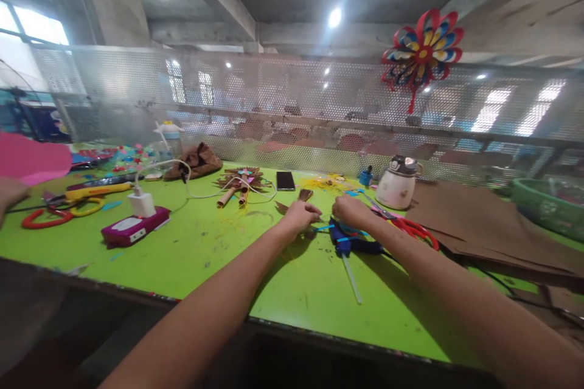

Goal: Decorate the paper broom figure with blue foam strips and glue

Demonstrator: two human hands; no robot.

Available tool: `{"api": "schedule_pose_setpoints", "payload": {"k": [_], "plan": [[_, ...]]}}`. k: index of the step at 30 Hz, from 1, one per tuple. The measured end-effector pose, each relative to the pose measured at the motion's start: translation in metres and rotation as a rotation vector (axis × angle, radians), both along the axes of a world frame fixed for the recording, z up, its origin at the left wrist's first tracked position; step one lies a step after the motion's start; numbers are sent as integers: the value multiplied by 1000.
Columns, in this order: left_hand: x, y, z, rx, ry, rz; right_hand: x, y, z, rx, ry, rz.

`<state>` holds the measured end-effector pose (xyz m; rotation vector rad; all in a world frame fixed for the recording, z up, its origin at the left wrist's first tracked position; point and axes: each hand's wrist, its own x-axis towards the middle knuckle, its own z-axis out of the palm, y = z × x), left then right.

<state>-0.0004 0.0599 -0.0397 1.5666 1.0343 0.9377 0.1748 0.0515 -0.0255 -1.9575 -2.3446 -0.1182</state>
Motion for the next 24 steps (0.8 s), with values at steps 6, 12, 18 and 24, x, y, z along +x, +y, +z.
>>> {"api": "schedule_pose_setpoints", "payload": {"k": [6,12,18,24], "plan": [[1,0,2,-101,-97,-11,29,-12,10,36,281,-1],[5,-8,23,-163,-178,-30,56,-52,6,0,799,31],[49,-11,50,-158,-132,-103,79,-62,-4,-45,1220,59],[97,6,45,-66,-93,-218,95,-56,-5,-71,1412,36]]}}
